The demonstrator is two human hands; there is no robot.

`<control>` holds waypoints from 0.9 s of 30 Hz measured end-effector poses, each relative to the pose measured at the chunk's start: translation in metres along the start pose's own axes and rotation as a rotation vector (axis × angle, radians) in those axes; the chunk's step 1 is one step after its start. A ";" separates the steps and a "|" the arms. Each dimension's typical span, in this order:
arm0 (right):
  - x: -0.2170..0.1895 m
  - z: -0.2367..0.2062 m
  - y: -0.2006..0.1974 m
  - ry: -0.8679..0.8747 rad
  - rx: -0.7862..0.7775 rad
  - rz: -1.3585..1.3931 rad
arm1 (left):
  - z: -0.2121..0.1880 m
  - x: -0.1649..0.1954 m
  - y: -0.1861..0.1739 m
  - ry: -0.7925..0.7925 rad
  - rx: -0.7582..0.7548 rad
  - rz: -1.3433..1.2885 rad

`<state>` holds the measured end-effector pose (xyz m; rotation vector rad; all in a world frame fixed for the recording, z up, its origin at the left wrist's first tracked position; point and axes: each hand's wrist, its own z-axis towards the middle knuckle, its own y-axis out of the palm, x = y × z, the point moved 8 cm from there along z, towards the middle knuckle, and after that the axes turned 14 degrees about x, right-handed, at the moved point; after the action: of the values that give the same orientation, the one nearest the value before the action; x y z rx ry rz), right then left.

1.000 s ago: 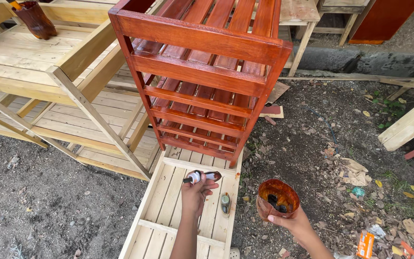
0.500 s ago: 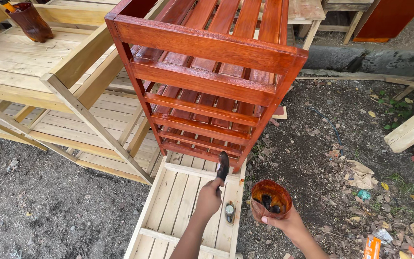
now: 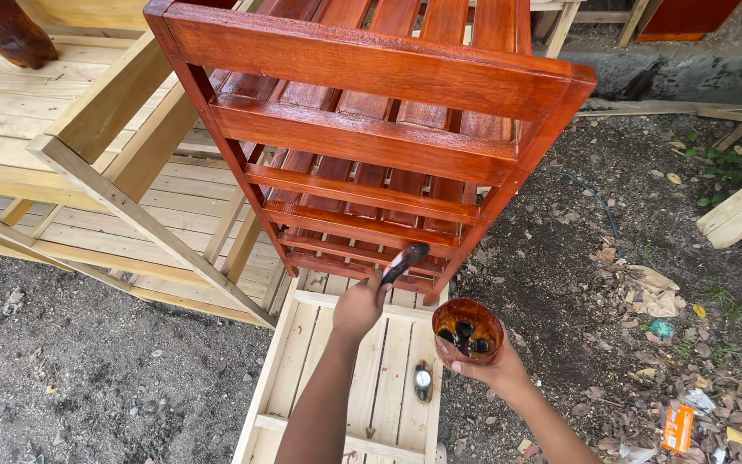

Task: The person applies reddish-brown wood stain to a slatted wooden rack using a brush, holding a bowl of stain in the other hand. They brush the rails, sides and top surfaces of the rack, dipping the brush back into the bowl between passes to coat the wood evenly.

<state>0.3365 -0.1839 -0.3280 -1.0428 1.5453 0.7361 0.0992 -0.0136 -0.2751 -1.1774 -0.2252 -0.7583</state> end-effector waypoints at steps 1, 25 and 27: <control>0.002 0.001 0.005 0.011 -0.003 -0.006 | 0.001 -0.012 -0.006 -0.024 0.020 0.011; 0.005 0.002 0.019 0.090 -0.004 -0.048 | 0.020 -0.113 -0.102 -0.443 0.676 -0.365; 0.014 -0.002 0.008 0.136 0.005 -0.049 | 0.018 -0.100 -0.088 -0.476 0.641 -0.389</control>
<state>0.3280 -0.1853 -0.3417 -1.1429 1.6304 0.6384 -0.0270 0.0289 -0.2560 -0.6815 -1.0391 -0.6536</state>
